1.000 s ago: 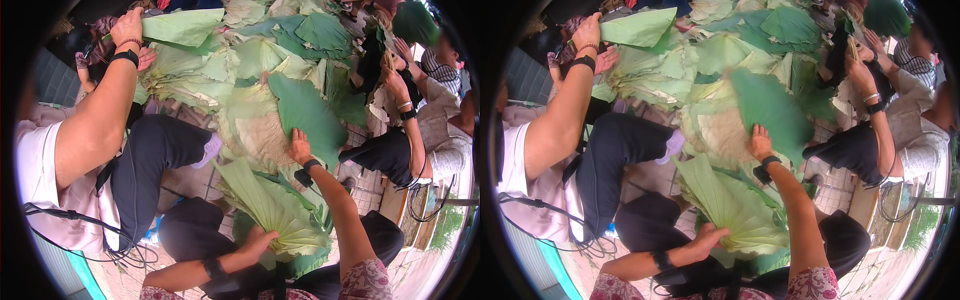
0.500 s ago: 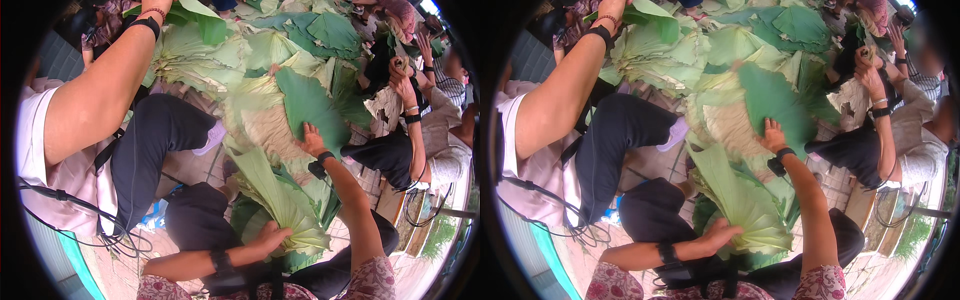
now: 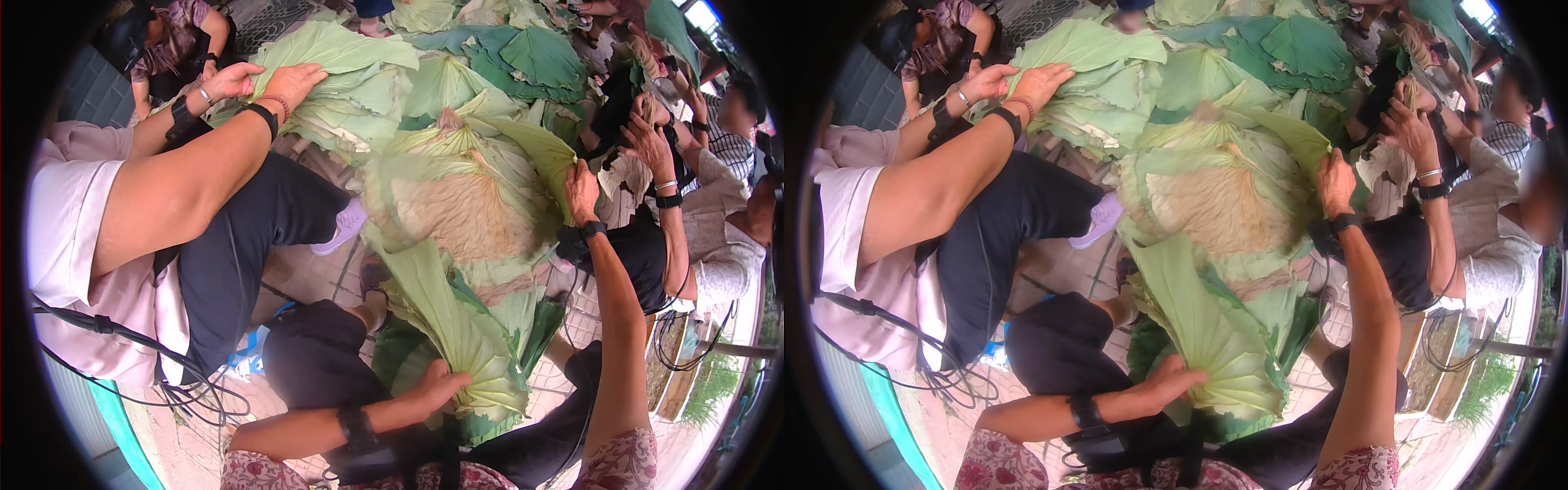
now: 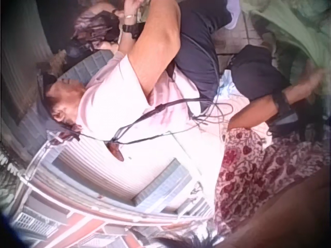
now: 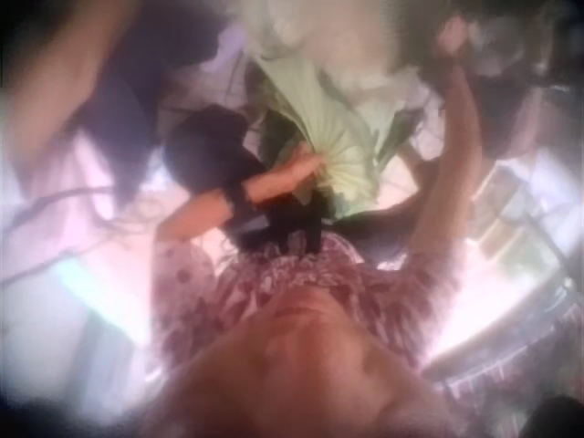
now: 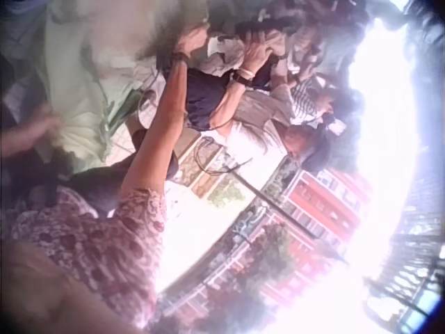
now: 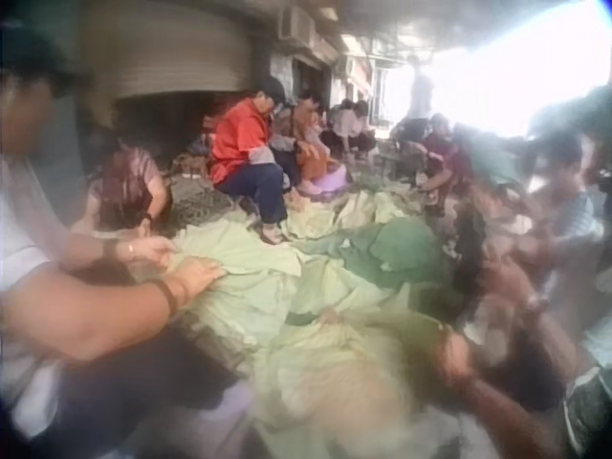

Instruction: The person folds large green leaves by hand, repeatedly folding them into smaller bundles and stacking them on the ground. The person handles the leaves one at a time, folding and placing them in a pile.

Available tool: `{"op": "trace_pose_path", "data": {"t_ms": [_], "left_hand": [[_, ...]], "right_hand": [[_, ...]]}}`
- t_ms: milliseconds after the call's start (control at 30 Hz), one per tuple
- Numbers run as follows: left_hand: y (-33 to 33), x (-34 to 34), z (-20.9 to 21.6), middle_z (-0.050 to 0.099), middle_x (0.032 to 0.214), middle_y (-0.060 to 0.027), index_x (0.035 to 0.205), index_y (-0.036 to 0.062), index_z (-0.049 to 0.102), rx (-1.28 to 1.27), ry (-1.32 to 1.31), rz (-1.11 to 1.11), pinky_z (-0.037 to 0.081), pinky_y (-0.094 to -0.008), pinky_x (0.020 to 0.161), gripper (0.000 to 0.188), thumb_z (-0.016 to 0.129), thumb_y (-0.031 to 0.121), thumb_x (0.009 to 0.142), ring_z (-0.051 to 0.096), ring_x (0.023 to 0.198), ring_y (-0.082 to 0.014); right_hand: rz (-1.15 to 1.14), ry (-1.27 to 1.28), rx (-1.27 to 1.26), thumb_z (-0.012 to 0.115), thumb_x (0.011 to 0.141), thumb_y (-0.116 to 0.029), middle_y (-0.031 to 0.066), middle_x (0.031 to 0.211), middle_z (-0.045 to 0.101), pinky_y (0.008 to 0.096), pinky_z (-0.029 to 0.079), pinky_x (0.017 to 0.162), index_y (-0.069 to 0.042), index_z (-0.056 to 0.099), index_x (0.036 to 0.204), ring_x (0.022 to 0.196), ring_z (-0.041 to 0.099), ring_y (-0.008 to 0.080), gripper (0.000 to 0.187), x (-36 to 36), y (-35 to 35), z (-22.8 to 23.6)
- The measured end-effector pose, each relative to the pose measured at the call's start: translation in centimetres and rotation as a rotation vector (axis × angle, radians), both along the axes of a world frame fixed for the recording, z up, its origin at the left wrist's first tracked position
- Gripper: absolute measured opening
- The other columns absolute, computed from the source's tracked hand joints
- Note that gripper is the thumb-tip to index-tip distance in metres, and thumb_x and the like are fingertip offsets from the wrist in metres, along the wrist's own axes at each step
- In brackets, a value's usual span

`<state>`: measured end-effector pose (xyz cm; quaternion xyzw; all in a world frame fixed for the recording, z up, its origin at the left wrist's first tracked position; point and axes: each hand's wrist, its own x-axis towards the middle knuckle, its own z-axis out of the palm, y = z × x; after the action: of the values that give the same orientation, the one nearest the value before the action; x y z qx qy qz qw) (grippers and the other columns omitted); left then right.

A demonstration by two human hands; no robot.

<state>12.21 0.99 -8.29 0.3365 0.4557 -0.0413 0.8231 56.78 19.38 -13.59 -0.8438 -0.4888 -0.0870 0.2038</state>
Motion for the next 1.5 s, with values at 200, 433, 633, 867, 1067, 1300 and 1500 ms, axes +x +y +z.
{"op": "trace_pose_path", "data": {"t_ms": [200, 433, 633, 867, 1067, 1300, 1500], "left_hand": [[0.2, 0.6, -1.2, 0.070, 0.104, -0.0128, 0.117, -0.0055, 0.063, 0.034, -0.022, 0.058, 0.057, -0.0368, 0.067, 0.038, 0.066, 0.018, 0.087, 0.068, 0.091, -0.0218], [0.0, 0.4, -3.1, 0.067, 0.106, -0.0152, 0.116, -0.0073, 0.063, 0.080, -0.022, 0.113, 0.059, -0.0411, 0.069, 0.037, 0.065, 0.016, 0.087, 0.068, 0.093, -0.0252], [-0.7, -0.5, -3.8, 0.067, 0.104, -0.0163, 0.115, -0.0100, 0.061, 0.105, -0.034, 0.074, 0.061, -0.0404, 0.066, 0.042, 0.067, 0.020, 0.086, 0.070, 0.087, -0.0265], [-0.6, -1.2, -1.1, 0.069, 0.104, -0.0162, 0.117, -0.0090, 0.063, 0.090, -0.024, 0.009, 0.061, -0.0377, 0.067, 0.042, 0.067, 0.021, 0.088, 0.071, 0.085, -0.0253], [1.2, -1.4, 0.7, 0.070, 0.102, -0.0124, 0.121, -0.0047, 0.063, 0.036, 0.009, -0.076, 0.058, -0.0330, 0.070, 0.042, 0.068, 0.024, 0.091, 0.070, 0.090, -0.0187], [-4.1, -4.1, -4.5, 0.070, 0.103, -0.0067, 0.120, -0.0031, 0.064, 0.111, 0.076, 0.152, 0.053, -0.0319, 0.077, 0.037, 0.066, 0.022, 0.092, 0.067, 0.090, -0.0151], [1.2, -3.2, -3.1, 0.069, 0.107, -0.0085, 0.124, -0.0018, 0.060, -0.029, 0.198, -0.002, 0.053, -0.0335, 0.080, 0.038, 0.064, 0.021, 0.094, 0.066, 0.094, -0.0168]], "right_hand": [[0.178, -0.043, 0.014, 0.055, 0.097, -0.024, 0.0270, 0.086, 0.068, 0.0563, 0.050, 0.073, -0.009, 0.059, 0.110, 0.084, 0.065, 0.0481, 0.020, -0.5, -1.7, 9.7], [0.453, -0.024, -0.089, 0.060, 0.096, -0.014, 0.0253, 0.086, 0.065, 0.0446, 0.051, 0.073, 0.001, 0.061, 0.114, 0.082, 0.063, 0.0452, 0.022, -6.8, -7.1, 16.5], [0.795, 0.474, -0.359, 0.064, 0.093, -0.006, 0.0187, 0.087, 0.065, 0.0379, 0.050, 0.076, 0.001, 0.063, 0.115, 0.080, 0.064, 0.0284, 0.023, -11.0, -9.8, 21.1], [0.834, 0.398, -0.610, 0.065, 0.090, -0.008, 0.0215, 0.095, 0.067, 0.0419, 0.049, 0.080, 0.000, 0.064, 0.115, 0.088, 0.064, 0.0367, 0.026, -12.5, -1.6, 13.7], [0.603, 0.134, -0.592, 0.075, 0.082, -0.026, 0.0211, 0.119, 0.063, 0.0461, 0.049, 0.093, -0.009, 0.056, 0.132, 0.110, 0.061, 0.0374, 0.056, -8.1, 9.5, -3.2], [0.474, 0.076, -0.767, 0.091, 0.049, -0.065, 0.0248, 0.161, 0.025, 0.0604, 0.027, 0.117, -0.001, 0.013, 0.159, 0.151, 0.019, 0.0427, 0.149, -6.3, 17.6, -13.5], [0.513, 0.366, -0.931, 0.089, 0.045, -0.073, 0.0279, 0.160, 0.027, 0.0584, 0.019, 0.122, 0.000, 0.006, 0.160, 0.151, 0.024, 0.0403, 0.159, -2.1, 21.3, -17.7]]}}
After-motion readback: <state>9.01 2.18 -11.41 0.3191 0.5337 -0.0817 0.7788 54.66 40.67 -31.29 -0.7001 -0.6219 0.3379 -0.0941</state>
